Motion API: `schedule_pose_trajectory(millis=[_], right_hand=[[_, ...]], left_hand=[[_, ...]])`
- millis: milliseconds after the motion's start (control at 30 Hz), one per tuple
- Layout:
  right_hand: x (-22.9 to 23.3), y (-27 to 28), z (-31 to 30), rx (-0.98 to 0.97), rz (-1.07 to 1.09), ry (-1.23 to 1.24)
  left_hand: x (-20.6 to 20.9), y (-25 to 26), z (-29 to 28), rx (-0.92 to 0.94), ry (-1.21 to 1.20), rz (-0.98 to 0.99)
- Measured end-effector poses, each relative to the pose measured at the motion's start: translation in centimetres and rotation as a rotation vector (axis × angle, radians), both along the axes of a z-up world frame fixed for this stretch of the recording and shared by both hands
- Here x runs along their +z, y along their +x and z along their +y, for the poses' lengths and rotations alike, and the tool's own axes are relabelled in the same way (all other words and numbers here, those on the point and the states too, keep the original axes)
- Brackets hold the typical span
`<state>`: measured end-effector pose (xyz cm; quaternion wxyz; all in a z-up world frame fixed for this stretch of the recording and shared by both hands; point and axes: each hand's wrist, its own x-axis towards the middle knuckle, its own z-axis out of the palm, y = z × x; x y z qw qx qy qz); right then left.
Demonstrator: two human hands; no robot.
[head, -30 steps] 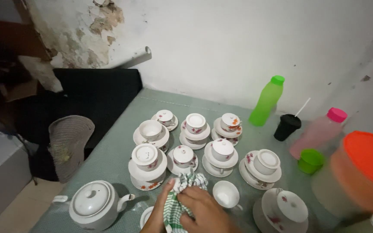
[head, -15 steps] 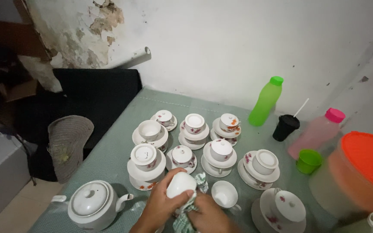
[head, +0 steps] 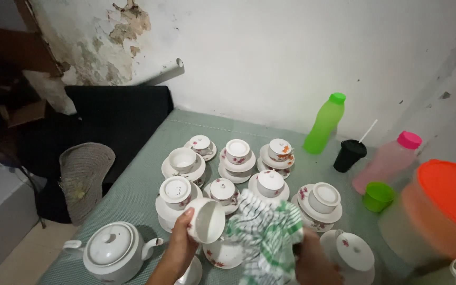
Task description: Wiping teacups and saucers with a cloth and placing them into a glass cabinet.
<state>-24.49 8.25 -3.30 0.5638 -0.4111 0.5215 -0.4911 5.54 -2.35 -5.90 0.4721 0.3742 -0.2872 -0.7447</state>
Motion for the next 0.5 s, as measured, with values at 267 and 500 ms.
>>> schedule_pose_trajectory(millis=[267,500], right_hand=[[7.1,4.8,-0.6,-0.081,0.402,-0.398],[8.5,12.2,-1.0,0.255,1.057,-0.348]], left_hand=[[4.2,-1.7,2.6,-0.122,-0.009,0.189],[1.6,-2.9,1.9,-0.182,-0.04,-0.162]])
